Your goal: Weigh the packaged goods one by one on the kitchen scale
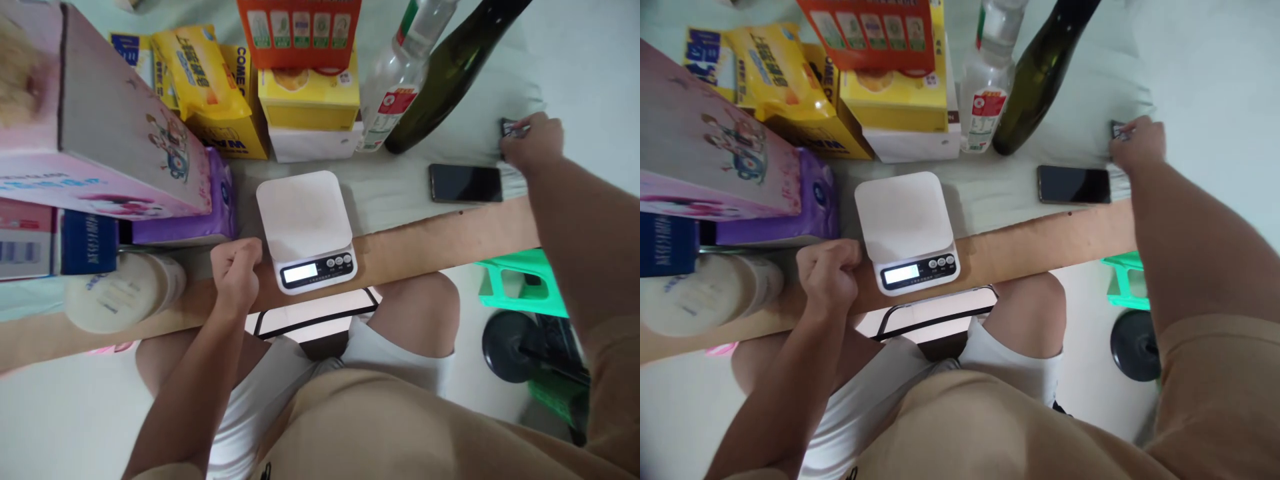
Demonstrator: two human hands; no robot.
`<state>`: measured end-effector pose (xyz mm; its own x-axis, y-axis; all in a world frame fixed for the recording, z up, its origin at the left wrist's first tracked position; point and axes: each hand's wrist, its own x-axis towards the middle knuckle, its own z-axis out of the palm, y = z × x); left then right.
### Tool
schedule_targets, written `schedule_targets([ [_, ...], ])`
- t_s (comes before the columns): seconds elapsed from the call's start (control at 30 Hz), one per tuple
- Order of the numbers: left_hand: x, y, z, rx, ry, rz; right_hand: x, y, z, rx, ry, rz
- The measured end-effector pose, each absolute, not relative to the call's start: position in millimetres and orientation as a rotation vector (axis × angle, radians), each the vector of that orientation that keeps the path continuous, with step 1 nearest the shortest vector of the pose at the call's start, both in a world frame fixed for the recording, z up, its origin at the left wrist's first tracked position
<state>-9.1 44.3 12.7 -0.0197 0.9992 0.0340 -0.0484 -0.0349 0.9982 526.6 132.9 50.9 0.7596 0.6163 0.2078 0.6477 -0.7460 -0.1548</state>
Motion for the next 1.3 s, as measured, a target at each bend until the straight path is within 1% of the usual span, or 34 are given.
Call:
schedule_targets([
  [0.1,-10,43,12,1.178,1.148,1.262,508,131,55,-2.730,-0.837,-0.096],
  [0.2,-10,42,14,1.184,1.140,1.225,475,126,55,-2.478,-0.957,-0.072],
  [0.33,-7,40,23,1.206,1.160,1.204,419,127,48,-1.961,-0.969,0.157],
  [0.47,-5,40,29,1.205,1.153,1.185,381,147,40,-1.351,-1.253,0.429],
  [0.53,-5,40,31,1.199,1.145,1.187,373,160,35,-1.085,-1.324,0.483],
  [0.57,-5,40,32,1.198,1.140,1.186,371,165,32,-1.022,-1.315,0.484],
  [0.63,-5,41,35,1.201,1.128,1.174,369,173,29,-1.026,-1.269,0.490],
  [0.83,-5,43,41,1.205,1.079,1.154,360,175,36,-1.266,-1.178,0.493],
  [0.97,-7,41,41,1.201,1.073,1.175,349,163,57,-1.417,-0.786,0.445],
  [1.07,-10,39,41,1.216,1.071,1.190,335,135,78,-1.374,-0.577,0.406],
  [1.2,-11,36,40,1.330,1.044,1.180,305,87,90,-1.273,-0.693,0.302],
  [1.3,-5,36,38,1.356,1.012,1.199,273,66,80,-1.251,-1.031,0.248],
])
